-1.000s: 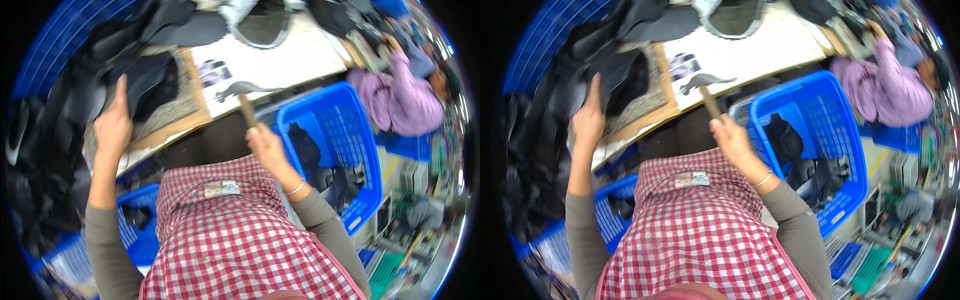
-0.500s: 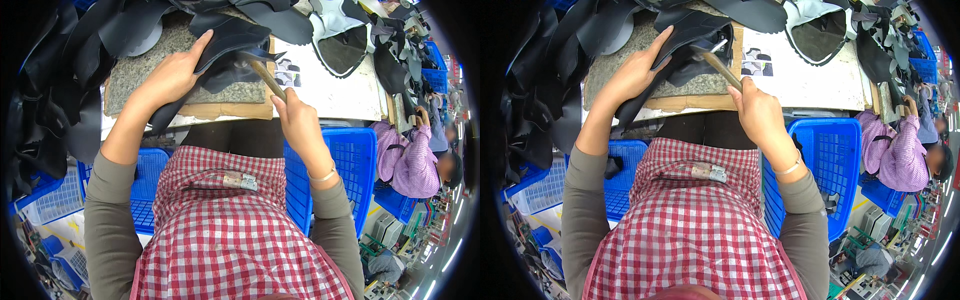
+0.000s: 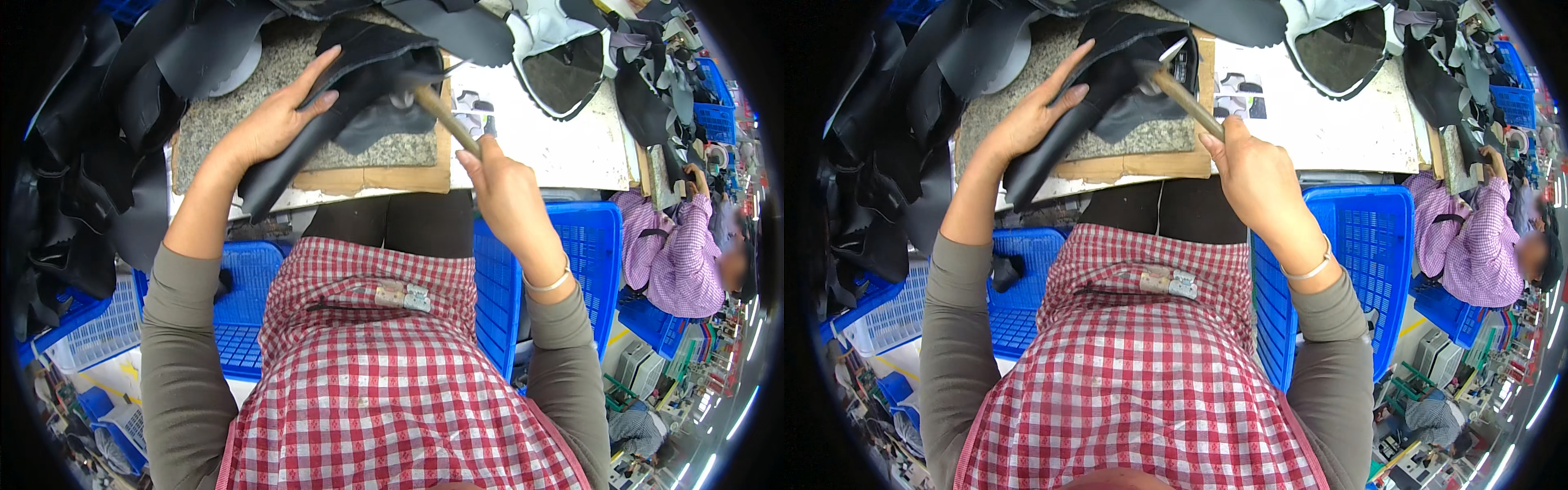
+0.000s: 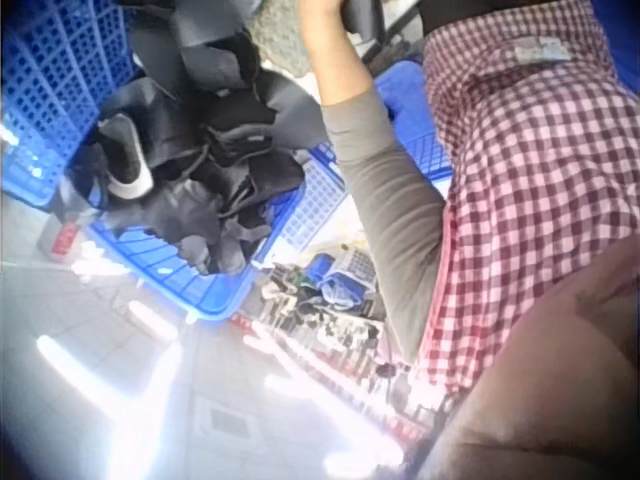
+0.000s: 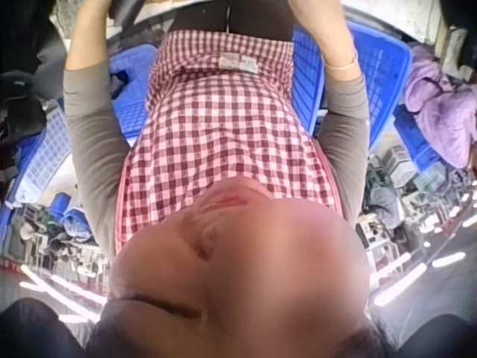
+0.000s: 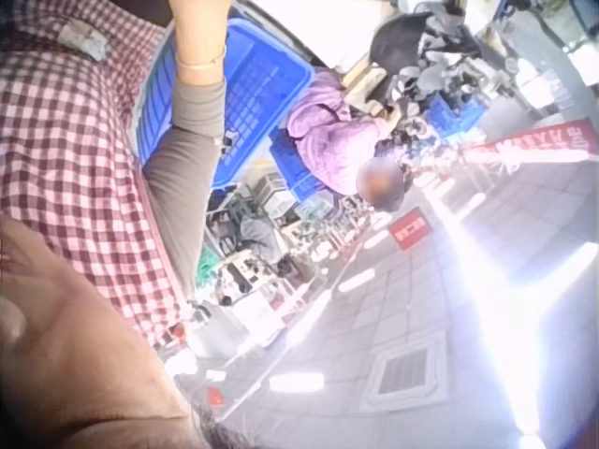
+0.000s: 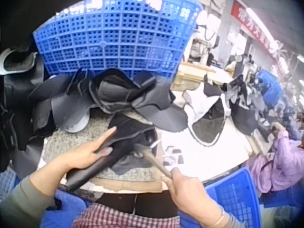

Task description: The person assembles black shoe parts by hand, aligning and pressing edges together, then uses a hammer to tap the parts into shape. The person handles multiple shoe parts one at a time, turning them over and adjusting them before placing them into a blue basket.

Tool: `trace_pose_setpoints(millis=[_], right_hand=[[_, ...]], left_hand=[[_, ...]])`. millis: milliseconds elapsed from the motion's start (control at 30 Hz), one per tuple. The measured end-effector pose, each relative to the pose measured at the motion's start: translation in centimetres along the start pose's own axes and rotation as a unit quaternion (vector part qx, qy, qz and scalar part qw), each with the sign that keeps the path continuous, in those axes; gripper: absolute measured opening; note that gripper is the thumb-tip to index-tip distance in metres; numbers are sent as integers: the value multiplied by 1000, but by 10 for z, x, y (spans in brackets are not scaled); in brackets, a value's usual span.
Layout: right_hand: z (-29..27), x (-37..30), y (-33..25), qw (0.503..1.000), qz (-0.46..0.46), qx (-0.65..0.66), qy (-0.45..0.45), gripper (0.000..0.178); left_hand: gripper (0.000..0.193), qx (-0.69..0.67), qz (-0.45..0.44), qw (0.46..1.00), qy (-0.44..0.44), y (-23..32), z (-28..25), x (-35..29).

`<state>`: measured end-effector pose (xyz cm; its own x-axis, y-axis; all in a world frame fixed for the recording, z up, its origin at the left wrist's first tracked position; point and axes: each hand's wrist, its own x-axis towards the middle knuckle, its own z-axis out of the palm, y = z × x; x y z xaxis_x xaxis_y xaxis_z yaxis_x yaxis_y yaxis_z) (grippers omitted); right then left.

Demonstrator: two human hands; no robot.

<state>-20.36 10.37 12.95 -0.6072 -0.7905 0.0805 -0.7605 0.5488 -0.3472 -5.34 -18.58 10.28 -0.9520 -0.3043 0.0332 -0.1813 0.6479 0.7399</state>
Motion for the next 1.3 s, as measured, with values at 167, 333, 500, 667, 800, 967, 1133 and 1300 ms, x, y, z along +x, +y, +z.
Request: trace_pose_setpoints(millis=[167, 333, 500, 667, 800, 967, 1133, 1300], right_hand=[[-2, 2, -20, 992, -99, 45, -63, 29], [-4, 1, -23, 996, -10, 83, 12, 31], [-2, 3, -19, 993, -112, 11, -34, 28], [6, -13, -14, 993, -105, 55, -6, 28], [36, -15, 0, 992, -111, 53, -26, 37], [24, -46, 8, 980, -137, 146, 1, 38], [-20, -81, -19, 987, -114, 111, 29, 39], [4, -69, -5, 996, -42, 78, 32, 38]], left_hand=[[65, 43, 13, 999, 17, -9, 2, -1], [66, -9, 16, 1000, 13, -10, 5, -2], [67, 56, 55, 994, 70, -7, 3, 3], [65, -46, 5, 999, 5, -10, 5, -4], [67, 120, 27, 992, 38, 17, 8, -1], [50, 607, 47, 790, -66, 117, -49, 24], [47, 626, 386, 658, 159, 165, -74, 42], [58, 275, 199, 940, -26, 126, -25, 19]])
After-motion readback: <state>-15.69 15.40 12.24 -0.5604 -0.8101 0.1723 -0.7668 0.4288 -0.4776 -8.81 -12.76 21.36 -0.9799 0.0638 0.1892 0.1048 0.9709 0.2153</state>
